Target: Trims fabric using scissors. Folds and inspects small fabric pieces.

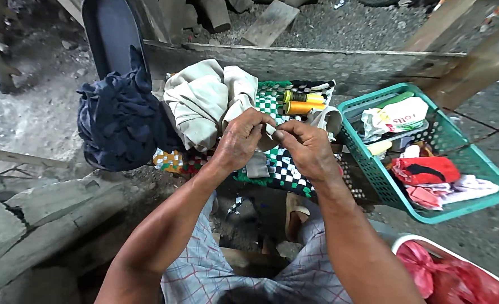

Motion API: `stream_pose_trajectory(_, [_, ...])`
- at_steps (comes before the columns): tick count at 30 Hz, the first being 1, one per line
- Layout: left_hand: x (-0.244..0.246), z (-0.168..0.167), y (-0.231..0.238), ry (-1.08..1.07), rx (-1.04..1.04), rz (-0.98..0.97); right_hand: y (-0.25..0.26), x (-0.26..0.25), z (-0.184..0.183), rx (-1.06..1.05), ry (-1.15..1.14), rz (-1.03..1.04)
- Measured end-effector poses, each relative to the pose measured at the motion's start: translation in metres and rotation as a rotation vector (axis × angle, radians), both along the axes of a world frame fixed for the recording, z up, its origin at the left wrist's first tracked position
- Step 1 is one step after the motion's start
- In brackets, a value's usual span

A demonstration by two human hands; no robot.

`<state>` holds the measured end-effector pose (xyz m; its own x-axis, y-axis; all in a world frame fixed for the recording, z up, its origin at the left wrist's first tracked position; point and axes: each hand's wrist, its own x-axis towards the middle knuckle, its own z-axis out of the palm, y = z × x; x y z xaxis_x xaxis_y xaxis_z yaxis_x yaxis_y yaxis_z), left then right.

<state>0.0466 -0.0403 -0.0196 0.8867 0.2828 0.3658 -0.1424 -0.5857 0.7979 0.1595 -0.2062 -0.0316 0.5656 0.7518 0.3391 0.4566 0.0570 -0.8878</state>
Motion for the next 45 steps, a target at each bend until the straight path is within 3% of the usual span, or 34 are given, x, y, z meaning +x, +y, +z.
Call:
stream_pose_trajectory(7, [-0.010,0.016,-0.022,-0.048,0.235,0.221,-0.002,0.002,-0.001,0.001,0.093,-0.125])
stream_pose_trajectory(13, [0.001,0.003,-0.031,0.098,-0.147,0.096,0.003,-0.003,-0.006,0.143,0.226,-0.085])
stream_pose_trajectory(17, [0.008,0.001,-0.028,0.090,-0.311,0.098,0.003,-0.003,-0.006,0.107,0.167,-0.111])
stream_pose_trajectory(25, [0.007,0.001,-0.021,0.085,-0.215,0.096,0.002,-0.001,-0.005,0.051,0.106,-0.063])
stream_pose_trajectory(34, [0.005,0.001,-0.013,0.063,-0.239,0.105,0.000,0.001,-0.009,0.053,0.382,-0.106])
stream_pose_trajectory(45, [0.004,-0.005,-0.031,0.170,-0.181,0.070,0.003,-0.007,-0.014,0.129,0.233,-0.108])
